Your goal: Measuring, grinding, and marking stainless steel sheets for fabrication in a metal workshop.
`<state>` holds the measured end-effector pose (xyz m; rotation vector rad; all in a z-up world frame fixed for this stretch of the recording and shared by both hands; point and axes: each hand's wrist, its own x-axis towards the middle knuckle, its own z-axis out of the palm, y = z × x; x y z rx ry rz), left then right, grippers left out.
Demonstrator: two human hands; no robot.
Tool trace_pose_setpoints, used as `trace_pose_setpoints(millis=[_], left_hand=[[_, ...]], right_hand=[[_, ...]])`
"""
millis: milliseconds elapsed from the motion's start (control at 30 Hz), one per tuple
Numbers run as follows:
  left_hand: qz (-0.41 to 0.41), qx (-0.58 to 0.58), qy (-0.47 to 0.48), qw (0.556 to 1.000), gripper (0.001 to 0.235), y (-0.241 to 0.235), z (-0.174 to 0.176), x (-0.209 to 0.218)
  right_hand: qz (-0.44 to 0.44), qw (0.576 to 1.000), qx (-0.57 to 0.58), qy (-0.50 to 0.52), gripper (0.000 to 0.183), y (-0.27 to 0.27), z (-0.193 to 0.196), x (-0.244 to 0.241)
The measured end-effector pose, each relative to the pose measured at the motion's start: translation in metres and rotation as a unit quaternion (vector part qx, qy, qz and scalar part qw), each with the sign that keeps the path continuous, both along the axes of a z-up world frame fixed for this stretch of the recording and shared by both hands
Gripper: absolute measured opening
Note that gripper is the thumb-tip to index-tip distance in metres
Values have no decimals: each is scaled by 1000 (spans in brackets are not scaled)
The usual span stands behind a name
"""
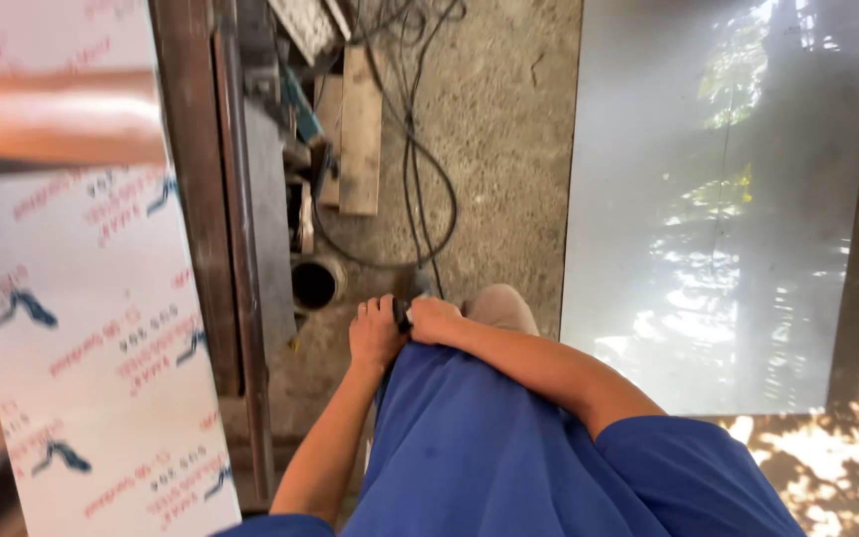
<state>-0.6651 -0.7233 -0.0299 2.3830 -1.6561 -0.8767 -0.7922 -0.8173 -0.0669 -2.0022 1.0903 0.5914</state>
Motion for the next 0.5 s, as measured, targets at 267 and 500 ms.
trace_pose_setpoints(millis=[267, 500], left_hand=[[154, -1, -35, 988, 60, -158, -44, -12], [287, -70, 274, 915, 47, -354, -96, -57]], right_hand=[[65, 989, 129, 27, 39, -191, 8, 7], [79, 992, -56, -84, 27, -407, -20, -54]])
